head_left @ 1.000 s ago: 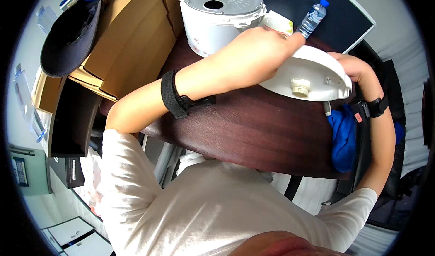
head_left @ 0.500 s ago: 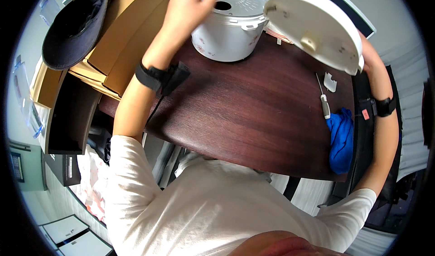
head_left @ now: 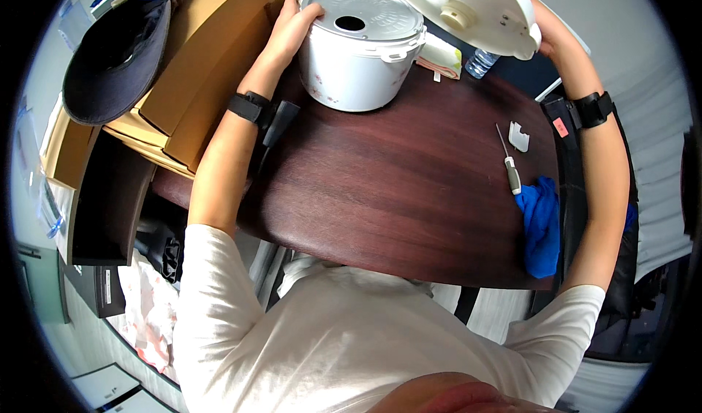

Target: The person assembles a white rice cooker by placing the lid onto the body, aligning it, and securing it with a screwdriver. They then open the lid to reveal the inner pot.

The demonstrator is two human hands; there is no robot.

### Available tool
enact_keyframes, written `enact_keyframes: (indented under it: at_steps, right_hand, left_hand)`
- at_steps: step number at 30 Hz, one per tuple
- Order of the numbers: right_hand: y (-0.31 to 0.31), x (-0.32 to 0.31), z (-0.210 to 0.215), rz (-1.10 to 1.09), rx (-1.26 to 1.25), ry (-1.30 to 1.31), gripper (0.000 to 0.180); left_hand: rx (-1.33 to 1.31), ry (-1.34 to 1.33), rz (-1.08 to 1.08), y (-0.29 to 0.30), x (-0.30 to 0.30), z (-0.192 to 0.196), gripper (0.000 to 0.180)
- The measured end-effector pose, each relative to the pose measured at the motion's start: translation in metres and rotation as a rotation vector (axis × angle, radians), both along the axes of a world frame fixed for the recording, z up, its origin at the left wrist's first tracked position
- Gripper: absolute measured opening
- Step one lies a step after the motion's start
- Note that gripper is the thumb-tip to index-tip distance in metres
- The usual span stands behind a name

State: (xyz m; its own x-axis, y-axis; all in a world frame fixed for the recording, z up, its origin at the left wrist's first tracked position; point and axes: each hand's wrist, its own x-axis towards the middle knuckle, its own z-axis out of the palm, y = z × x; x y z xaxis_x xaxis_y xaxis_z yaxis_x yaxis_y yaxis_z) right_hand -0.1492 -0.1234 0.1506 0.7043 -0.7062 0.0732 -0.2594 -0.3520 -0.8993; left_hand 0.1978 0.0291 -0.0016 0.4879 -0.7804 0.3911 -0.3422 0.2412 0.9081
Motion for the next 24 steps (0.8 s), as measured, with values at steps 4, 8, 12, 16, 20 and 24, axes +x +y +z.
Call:
enact_keyframes:
  at_steps: [4,8,12,16,20,24]
  right_hand:
    - [-0.003,0.002,-0.001,-0.004,-0.037,0.008,0.04]
    - [-0.006,0.003,-0.005,-0.001,-0.052,-0.017,0.04]
    - [-0.008,0.007,-0.005,0.003,-0.028,0.018,0.04]
    - [-0.011,0.006,-0.007,0.012,0.027,0.067,0.039]
    - [-0.024,0.011,-0.014,0.034,0.039,0.049,0.038]
    - [-0.021,0.012,-0.014,0.013,0.02,0.04,0.039]
  left_hand:
    - [0.043,-0.048,0.074,0.004,-0.008,0.003,0.087]
    - [0.115,-0.196,0.215,0.022,-0.048,-0.002,0.113]
    - [0.085,-0.266,0.101,0.073,-0.101,-0.005,0.121]
    - [0.117,-0.235,-0.089,0.125,-0.127,-0.001,0.11]
    - [0.172,-0.164,-0.093,0.131,-0.117,-0.001,0.108]
    - [0.122,-0.415,-0.068,0.111,-0.102,-0.008,0.109]
